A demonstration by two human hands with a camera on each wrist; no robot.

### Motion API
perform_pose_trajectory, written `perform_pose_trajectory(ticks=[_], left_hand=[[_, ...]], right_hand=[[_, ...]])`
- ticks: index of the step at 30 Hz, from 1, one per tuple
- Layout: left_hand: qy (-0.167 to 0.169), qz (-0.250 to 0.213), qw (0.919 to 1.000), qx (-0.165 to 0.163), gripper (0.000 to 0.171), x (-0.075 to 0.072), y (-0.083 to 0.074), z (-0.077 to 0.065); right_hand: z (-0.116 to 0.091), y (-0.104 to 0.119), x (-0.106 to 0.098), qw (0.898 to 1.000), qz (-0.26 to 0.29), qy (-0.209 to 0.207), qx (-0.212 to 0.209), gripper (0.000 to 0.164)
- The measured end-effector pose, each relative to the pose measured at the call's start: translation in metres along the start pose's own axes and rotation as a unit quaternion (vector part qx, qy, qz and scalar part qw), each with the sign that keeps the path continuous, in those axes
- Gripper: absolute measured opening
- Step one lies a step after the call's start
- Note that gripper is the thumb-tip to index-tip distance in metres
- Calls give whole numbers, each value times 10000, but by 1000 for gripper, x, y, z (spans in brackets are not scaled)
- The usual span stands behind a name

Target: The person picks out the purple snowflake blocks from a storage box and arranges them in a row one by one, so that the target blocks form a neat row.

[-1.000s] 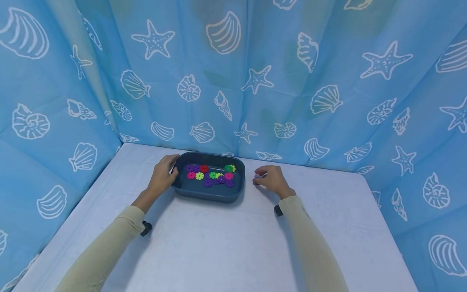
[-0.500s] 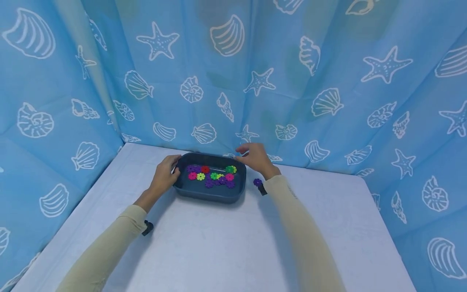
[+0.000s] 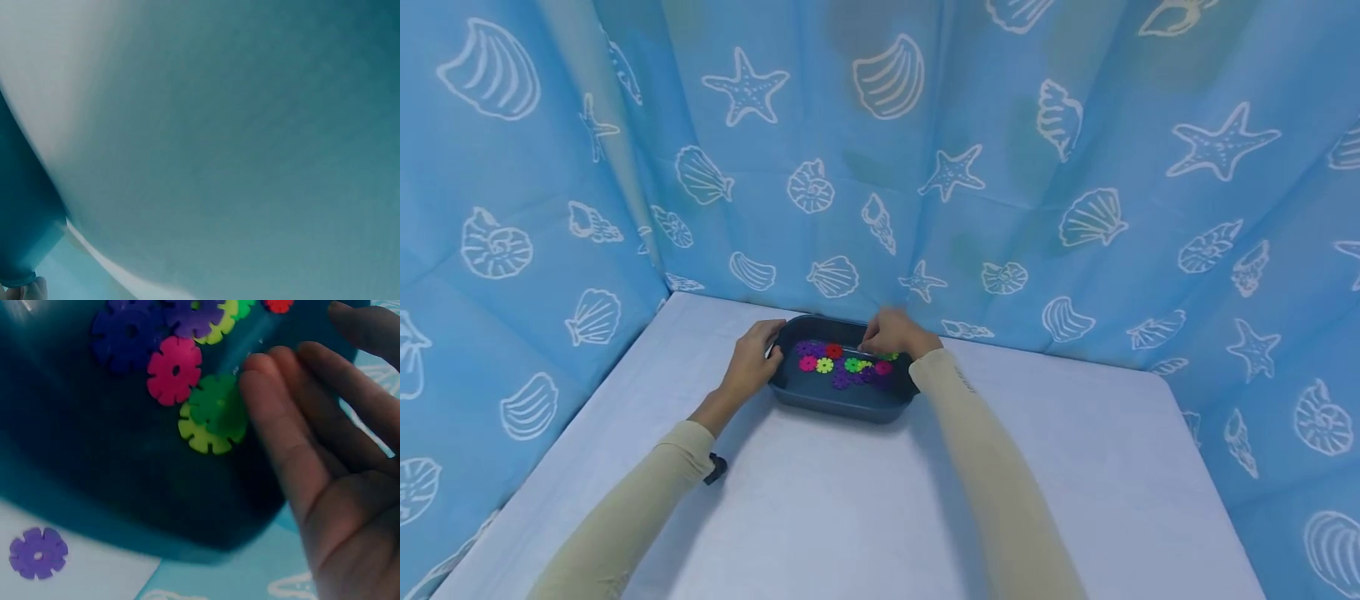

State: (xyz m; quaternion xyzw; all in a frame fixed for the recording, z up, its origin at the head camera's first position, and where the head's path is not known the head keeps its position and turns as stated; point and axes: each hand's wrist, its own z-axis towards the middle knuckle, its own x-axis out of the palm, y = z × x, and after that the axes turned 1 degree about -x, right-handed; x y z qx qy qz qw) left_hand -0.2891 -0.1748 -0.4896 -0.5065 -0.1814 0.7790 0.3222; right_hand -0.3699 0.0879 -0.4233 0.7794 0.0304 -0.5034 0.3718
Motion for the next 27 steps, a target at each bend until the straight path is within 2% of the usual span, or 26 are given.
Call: perform_pose_trajectory(ticks=[4,8,15,27], left_hand=[[36,-11,10000,-35,44,0,-1,-1],[66,-35,9999,-101,44,0,-2,0],[31,2,9999,-105,43,1,1,0],[-50,-43,10000,37,43,2,3,1]], right_hand=[[4,-3,7,9980,9,408,490,23],[6,-2,13,9943,114,596,873,23],[10,0,18,9907,70,703,1165,16],[18,2,27,9813,-541,876,1629,22]])
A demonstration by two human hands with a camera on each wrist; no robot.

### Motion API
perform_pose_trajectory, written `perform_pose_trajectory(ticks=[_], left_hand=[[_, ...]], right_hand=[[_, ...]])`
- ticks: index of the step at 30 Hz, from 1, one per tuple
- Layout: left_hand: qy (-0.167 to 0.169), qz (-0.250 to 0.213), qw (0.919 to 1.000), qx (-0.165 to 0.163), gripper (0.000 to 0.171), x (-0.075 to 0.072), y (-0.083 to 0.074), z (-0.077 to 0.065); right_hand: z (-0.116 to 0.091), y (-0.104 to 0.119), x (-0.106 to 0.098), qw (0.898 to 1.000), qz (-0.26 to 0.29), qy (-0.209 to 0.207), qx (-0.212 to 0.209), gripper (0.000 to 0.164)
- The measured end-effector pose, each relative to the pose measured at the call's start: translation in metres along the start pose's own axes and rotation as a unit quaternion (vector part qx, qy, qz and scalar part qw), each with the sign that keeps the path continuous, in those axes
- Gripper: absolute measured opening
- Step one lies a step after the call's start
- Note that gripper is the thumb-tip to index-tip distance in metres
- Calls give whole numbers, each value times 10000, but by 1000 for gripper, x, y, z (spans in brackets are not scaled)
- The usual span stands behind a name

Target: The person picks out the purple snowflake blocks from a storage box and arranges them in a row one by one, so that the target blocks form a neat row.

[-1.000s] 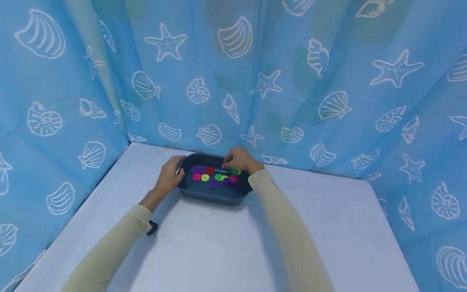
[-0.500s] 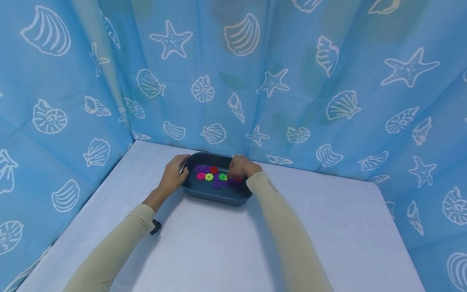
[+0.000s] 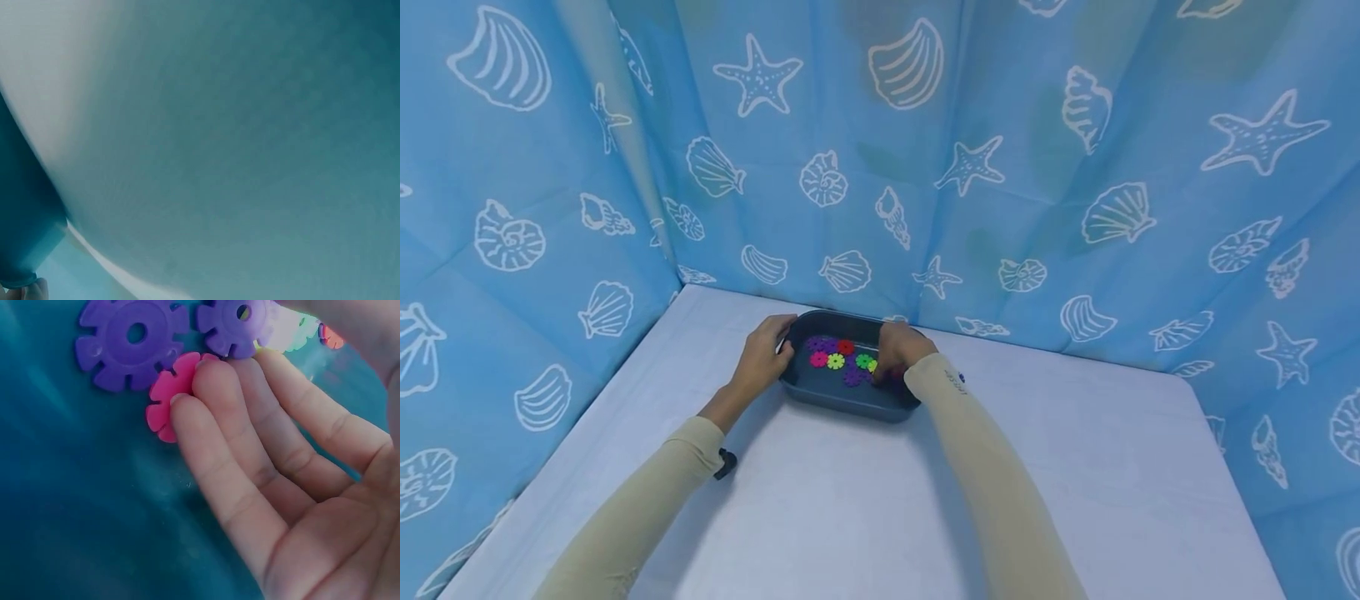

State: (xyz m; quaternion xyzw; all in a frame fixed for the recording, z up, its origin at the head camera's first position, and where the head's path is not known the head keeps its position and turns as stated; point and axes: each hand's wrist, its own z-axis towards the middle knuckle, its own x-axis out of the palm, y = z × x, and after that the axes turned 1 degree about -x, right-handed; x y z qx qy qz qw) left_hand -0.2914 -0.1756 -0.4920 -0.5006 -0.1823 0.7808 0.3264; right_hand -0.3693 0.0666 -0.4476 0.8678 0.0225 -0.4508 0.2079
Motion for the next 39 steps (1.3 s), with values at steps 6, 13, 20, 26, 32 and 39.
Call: perform_pose_trajectory(ticks=[6,13,20,26,32,39], left_hand=[[-27,0,10000,26,43,0,0,0],[31,-17,10000,-65,43,-1,0,1],[30,20,10000,-74,43,0,-2,0],[-20,80,10000,-19,43,-1,-2,-1],[4,81,10000,-48,43,-2,-3,-2],[31,106,9999,-58,43,-4,-7,-2]], right_hand=[[-1,2,1,9999,-89,79,101,21],[0,2,2,9998,157,-66,-42,19],[-1,-3,4,9941,1074,-28,-145,10],[-4,-6,1,9832,1798,19,-325,5],[-5,-14,1,9693,2370,-57,-657,12],[-9,-22,-2,9418,3206,-69,-1008,21]])
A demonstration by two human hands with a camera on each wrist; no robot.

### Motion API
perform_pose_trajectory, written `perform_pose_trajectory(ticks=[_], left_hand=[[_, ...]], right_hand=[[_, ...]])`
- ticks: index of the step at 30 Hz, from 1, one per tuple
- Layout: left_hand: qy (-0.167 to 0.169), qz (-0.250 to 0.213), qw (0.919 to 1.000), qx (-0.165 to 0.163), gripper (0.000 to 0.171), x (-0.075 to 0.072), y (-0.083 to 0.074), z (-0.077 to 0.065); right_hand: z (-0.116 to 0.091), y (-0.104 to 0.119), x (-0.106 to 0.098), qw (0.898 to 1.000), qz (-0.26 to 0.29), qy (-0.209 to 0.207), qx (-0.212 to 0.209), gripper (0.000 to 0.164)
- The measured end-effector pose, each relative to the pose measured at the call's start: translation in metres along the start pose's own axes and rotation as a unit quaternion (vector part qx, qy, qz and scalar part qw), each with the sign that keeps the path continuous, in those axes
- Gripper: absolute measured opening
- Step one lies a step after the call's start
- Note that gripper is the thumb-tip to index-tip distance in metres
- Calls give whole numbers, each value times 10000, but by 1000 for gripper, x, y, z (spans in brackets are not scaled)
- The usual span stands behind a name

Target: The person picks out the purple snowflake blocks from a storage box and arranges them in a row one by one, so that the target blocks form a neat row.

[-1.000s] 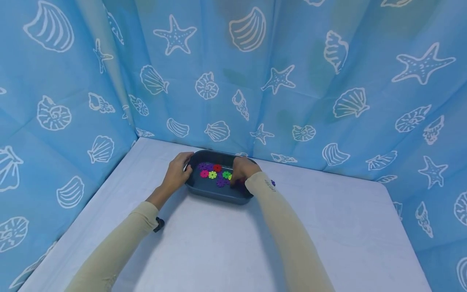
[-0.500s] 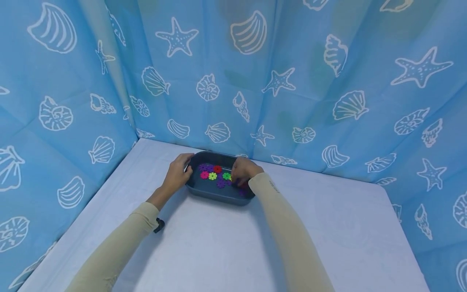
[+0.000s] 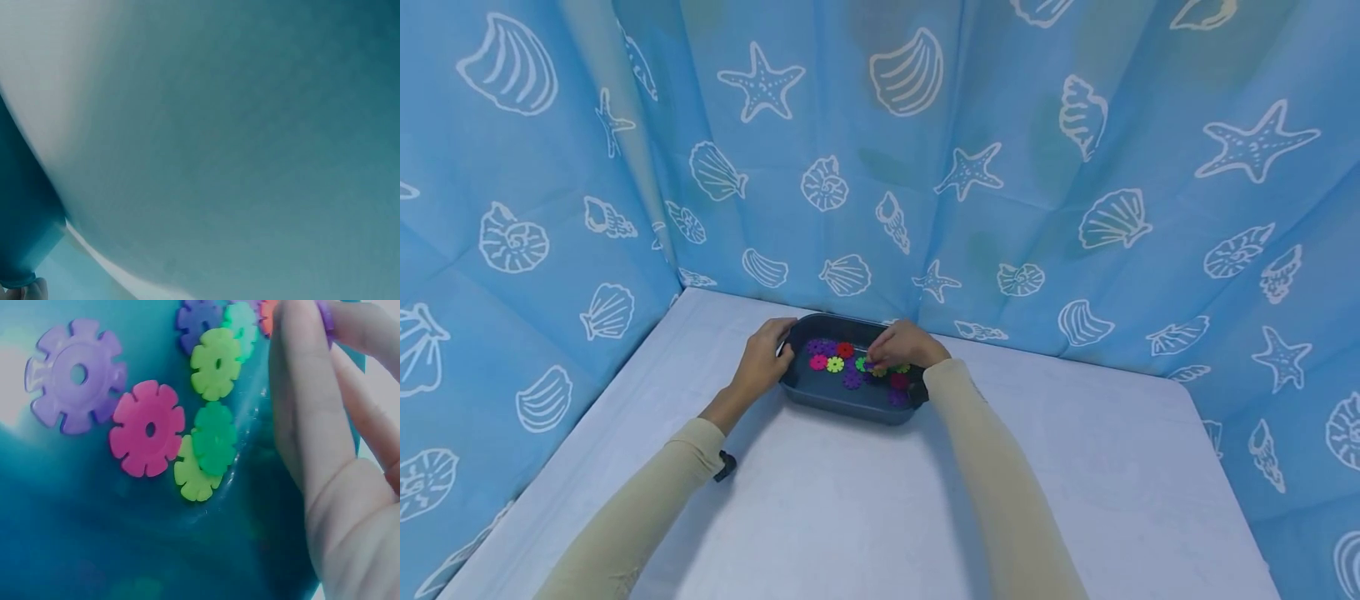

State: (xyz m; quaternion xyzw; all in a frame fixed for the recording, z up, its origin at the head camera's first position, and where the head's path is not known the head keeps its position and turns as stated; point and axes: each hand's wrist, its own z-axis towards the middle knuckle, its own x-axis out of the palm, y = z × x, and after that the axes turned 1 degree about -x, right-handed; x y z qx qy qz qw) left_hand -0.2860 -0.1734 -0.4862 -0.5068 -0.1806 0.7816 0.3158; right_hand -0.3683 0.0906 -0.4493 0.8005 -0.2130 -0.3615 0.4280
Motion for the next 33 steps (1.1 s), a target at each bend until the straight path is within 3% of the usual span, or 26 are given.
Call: perform_pose_trajectory(ticks=[4,9,12,20,26,33], left_hand=[[64,31,9999,-71,43,2,-1,0],[149,55,9997,-172,44,3,0,0],[143,59,9998,-148,44,3,0,0],[128,45,9998,-153,44,2,0,-1],[100,27,9999,-98,44,2,-1,0],[105,13,9999,-74,45,1,0,0]], right_hand=[[-7,1,-6,9966,825,39,-33,28],[-14,2,-14,9826,1852,-86,-133,38],[-18,2,-18,9754,2188,-189,-212,41],[-30,-3,-30,9803,1900,-459,-273,50],[-46,-9,-41,9834,1531,-750,-628,55],[-71,-30,-58,9787,1239,-1300,-998,58]])
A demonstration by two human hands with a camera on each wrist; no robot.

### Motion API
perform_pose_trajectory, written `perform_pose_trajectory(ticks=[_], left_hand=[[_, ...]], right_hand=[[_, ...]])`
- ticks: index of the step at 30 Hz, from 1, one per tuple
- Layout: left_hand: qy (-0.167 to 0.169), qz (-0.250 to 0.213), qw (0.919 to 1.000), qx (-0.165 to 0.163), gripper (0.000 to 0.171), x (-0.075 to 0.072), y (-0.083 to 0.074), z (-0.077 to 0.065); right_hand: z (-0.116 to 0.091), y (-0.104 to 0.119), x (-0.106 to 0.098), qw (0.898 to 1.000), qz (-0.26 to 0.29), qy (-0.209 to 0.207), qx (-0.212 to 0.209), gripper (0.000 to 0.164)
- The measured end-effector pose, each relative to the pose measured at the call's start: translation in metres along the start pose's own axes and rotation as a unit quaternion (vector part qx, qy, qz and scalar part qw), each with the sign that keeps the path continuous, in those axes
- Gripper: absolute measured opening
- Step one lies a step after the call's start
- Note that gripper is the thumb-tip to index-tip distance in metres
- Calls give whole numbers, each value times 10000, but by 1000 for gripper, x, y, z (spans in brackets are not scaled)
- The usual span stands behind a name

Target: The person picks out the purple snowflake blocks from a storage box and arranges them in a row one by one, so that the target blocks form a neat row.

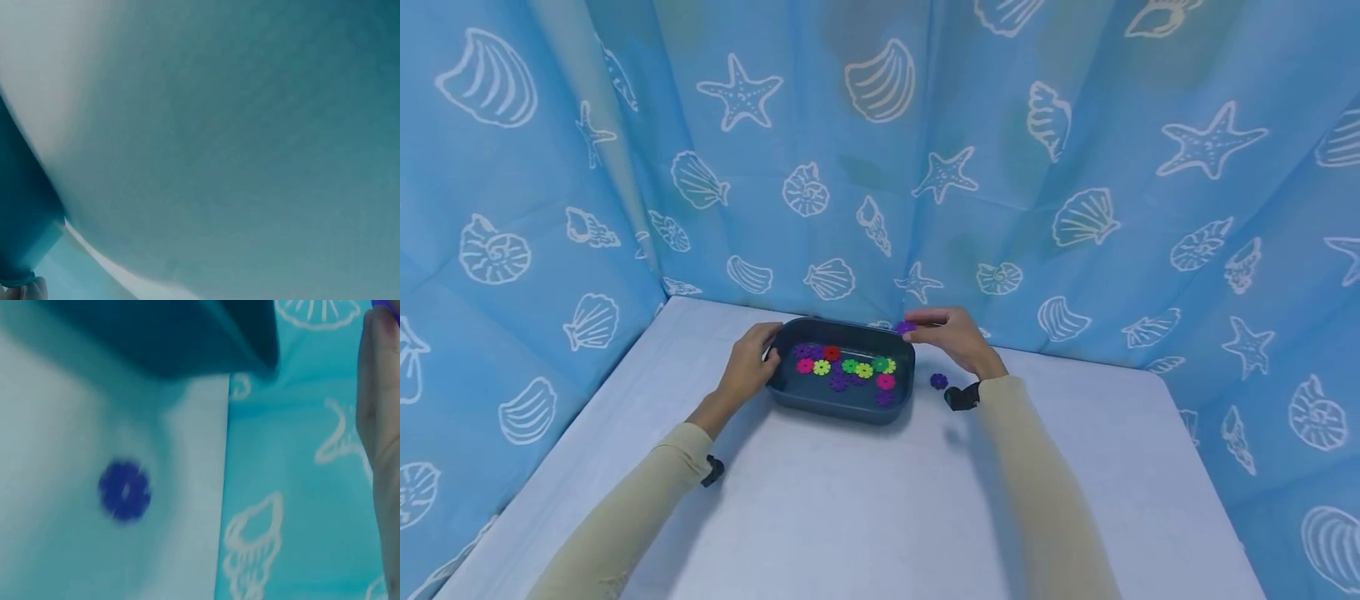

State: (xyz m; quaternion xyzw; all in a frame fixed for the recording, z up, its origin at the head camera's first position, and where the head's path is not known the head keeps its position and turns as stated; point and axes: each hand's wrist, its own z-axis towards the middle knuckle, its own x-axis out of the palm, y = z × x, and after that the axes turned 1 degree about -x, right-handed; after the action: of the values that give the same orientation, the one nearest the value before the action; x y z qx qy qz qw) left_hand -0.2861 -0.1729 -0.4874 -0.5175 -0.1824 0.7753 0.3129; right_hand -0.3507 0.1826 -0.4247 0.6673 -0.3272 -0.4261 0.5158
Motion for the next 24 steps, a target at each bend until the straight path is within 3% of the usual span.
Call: perform_pose_trajectory(ticks=[8,14,24], left_hand=[[0,-37,10000,21,44,1,0,0],[-9,18,10000,-38,44,-1,-3,-1],[44,31,10000,-63,44,0,-3,0]], right_hand=[[-32,-27,-32,9948,-590,-768,310,58],[-48,-54,-45,9880,-1196,-892,409,62],[-56,-85,-50,9683,-2142,-996,811,46]])
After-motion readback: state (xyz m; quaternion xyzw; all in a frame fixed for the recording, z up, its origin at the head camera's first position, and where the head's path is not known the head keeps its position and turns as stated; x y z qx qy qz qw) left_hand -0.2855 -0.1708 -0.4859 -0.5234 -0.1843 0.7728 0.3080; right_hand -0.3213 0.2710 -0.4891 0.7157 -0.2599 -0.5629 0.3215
